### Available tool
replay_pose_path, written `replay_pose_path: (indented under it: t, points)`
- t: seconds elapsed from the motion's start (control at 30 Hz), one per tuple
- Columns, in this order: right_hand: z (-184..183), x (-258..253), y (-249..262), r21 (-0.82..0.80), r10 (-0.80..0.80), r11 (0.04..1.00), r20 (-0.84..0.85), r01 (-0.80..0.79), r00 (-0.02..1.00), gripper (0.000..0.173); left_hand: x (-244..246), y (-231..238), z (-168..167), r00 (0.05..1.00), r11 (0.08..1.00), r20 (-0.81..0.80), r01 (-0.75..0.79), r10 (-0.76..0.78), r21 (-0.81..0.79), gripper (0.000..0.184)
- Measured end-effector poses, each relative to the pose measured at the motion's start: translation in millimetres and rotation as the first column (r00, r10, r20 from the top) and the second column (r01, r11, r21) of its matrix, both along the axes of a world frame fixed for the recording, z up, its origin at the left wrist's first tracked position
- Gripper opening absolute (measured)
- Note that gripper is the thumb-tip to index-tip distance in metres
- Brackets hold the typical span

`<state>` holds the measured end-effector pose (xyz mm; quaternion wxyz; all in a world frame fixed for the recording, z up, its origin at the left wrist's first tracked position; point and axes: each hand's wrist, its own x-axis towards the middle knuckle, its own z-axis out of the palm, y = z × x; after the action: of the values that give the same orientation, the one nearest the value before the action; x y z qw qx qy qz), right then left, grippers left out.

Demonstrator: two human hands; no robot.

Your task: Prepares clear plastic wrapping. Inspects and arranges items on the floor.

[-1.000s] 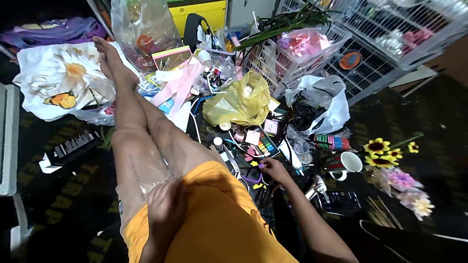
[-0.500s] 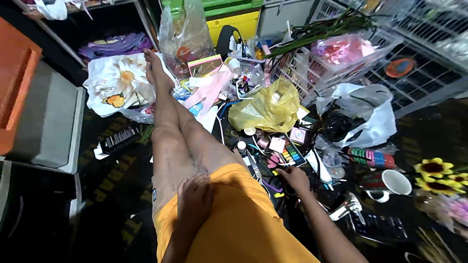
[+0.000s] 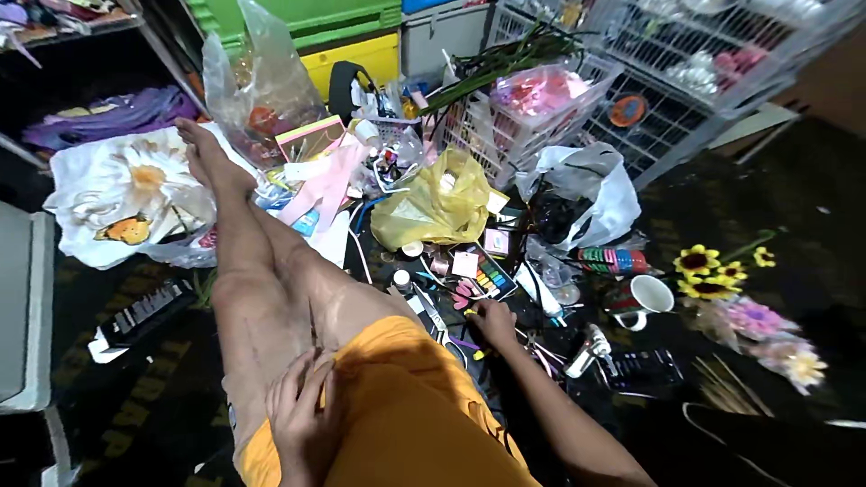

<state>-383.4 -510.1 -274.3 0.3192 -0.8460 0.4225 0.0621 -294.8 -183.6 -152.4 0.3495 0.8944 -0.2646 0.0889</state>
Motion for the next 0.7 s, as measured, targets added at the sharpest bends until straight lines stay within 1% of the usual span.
replay_pose_path:
  t: [0.03,0.07,0.13,0.17,0.3,0.47,0.53,0.6,0.7]
  points:
    - [1.4,-1.1,-2.6,0.049,-0.034,0.998,0.082,0.03,0.996,0.031,9.3,11.7,-39.9,0.978,0.994,0.207,0.029,-0.006,-0.105,0.023]
    - [2.7,-2.7,-4.9,0.119,-0.085,0.991,0.182,0.064,0.98,0.031,14.1,17.4,-56.7,0.957,0.99,0.29,0.044,-0.004,-0.132,0.024]
    - [5.4,-3.7,-6.8,0.296,-0.241,0.945,0.353,0.136,0.904,0.028,13.4,18.9,-59.8,0.952,0.992,0.305,0.02,0.019,-0.125,0.024]
    - [9.3,-2.7,-7.3,0.364,-0.305,0.918,0.395,0.158,0.866,0.025,11.8,17.9,-57.0,0.956,0.993,0.293,0.001,0.033,-0.115,0.024]
    - [26.9,2.2,-7.2,0.488,-0.41,0.855,0.424,0.177,0.808,0.02,10.3,14.7,-53.8,0.953,0.993,0.299,-0.011,0.046,-0.118,0.023]
    - [34.3,6.2,-3.2,0.653,-0.543,0.735,0.405,0.183,0.736,0.017,10.9,13.9,-52.0,0.949,0.993,0.312,-0.002,0.04,-0.119,0.022]
    - [34.1,7.1,-2.1,0.696,-0.581,0.693,0.386,0.188,0.716,0.016,10.9,14.7,-52.9,0.951,0.992,0.307,0.005,0.033,-0.124,0.022]
    - [32.8,7.3,-1.7,0.698,-0.591,0.687,0.378,0.2,0.712,0.015,10.4,14.9,-53.0,0.952,0.992,0.305,0.003,0.037,-0.128,0.023]
    - [28.9,5.9,-1.9,0.665,-0.57,0.717,0.388,0.208,0.724,0.016,9.5,14.3,-50.4,0.962,0.983,0.26,-0.038,0.085,-0.181,0.026]
